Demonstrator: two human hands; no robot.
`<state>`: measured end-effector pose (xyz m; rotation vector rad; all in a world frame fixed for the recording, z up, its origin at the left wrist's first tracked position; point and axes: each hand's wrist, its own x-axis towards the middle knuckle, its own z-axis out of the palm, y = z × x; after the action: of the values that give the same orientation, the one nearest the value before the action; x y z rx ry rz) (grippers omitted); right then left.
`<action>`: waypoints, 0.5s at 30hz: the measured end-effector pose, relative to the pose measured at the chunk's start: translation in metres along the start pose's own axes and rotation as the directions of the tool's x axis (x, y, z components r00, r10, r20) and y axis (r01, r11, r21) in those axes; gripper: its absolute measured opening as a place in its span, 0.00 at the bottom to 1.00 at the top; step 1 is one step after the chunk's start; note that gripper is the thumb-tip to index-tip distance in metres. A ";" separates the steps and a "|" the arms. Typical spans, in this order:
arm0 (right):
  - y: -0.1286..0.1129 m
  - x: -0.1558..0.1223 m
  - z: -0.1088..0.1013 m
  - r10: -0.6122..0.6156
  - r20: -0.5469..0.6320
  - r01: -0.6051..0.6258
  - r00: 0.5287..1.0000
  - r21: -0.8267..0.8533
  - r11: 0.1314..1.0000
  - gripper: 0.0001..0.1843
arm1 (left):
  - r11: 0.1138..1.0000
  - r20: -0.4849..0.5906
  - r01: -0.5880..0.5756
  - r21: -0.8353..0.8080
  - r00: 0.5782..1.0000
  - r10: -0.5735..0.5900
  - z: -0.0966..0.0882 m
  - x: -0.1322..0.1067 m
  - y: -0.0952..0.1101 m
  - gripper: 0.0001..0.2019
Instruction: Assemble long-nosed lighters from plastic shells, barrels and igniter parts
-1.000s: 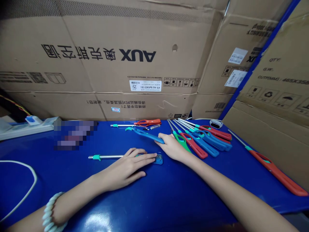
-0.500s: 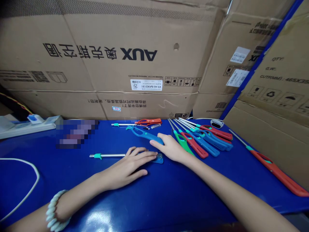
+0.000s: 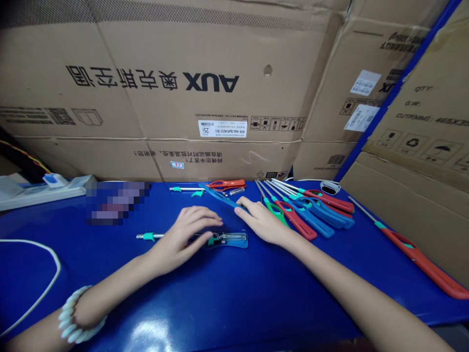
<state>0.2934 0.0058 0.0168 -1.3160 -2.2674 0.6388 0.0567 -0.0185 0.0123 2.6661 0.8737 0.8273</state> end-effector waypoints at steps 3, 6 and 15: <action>-0.005 -0.005 -0.004 -0.028 0.014 0.029 1.000 -0.131 0.991 0.15 | 0.998 -0.257 0.061 0.000 0.965 -0.059 -0.013 0.000 -0.005 0.08; -0.012 -0.008 -0.006 -0.078 0.040 0.085 0.996 -0.268 0.960 0.15 | 0.993 -0.434 0.115 -0.038 0.893 -0.120 -0.027 0.000 -0.010 0.07; -0.026 -0.014 -0.017 -0.151 0.163 0.207 0.975 -0.422 0.883 0.13 | 0.956 -0.217 0.284 -0.076 0.931 -0.294 -0.033 0.006 -0.022 0.09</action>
<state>0.2922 -0.0152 0.0435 -1.2578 -2.7072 0.1494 0.0310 0.0034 0.0343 2.3552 1.2508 1.0721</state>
